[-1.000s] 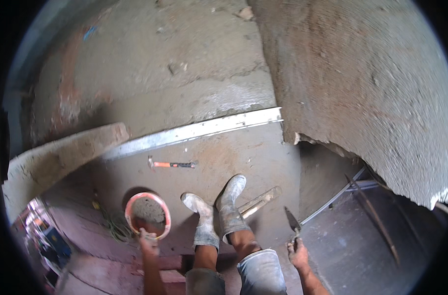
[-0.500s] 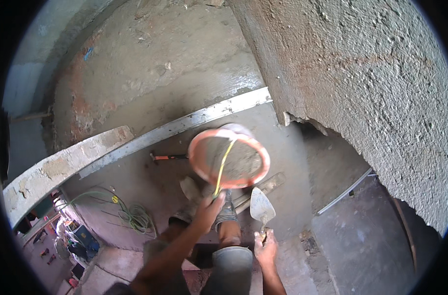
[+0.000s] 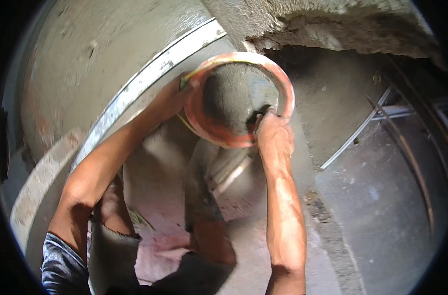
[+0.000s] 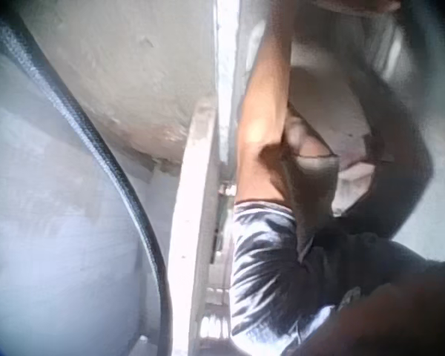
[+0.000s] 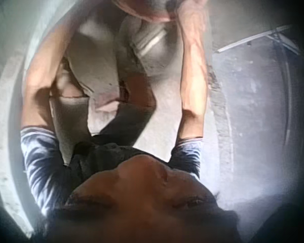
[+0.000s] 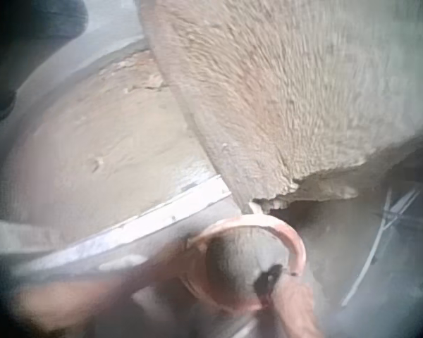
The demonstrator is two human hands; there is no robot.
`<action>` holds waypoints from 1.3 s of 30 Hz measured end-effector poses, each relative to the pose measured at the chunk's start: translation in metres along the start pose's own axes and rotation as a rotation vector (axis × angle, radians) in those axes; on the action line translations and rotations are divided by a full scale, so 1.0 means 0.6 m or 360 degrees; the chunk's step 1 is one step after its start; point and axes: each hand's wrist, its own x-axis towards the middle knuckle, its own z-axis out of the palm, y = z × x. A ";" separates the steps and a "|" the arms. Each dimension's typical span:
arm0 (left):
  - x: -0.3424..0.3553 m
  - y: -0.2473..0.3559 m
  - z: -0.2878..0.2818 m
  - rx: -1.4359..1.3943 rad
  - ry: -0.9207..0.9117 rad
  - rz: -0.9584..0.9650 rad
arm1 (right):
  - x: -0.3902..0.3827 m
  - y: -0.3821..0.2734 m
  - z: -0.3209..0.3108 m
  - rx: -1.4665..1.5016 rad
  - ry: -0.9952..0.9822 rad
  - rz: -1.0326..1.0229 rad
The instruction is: The person uses a trowel and a straight metal bar to smooth and level wet concrete on a floor. They repeatedly scoop concrete from a bucket and apply it to the surface, then drag the bar to create a flat finish.
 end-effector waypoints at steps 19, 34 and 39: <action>0.087 -0.178 -0.090 -0.0501 -0.0761 0.0731 | -0.166 -0.164 0.118 0.1354 0.0544 0.0367; 0.057 -0.425 -0.103 0.0543 -0.0257 0.0759 | 0.064 -0.610 0.140 0.1008 0.0559 -0.0483; 0.026 -0.479 -0.074 0.0291 0.0010 0.0617 | 0.101 -0.679 0.126 0.2673 -0.0751 -0.0578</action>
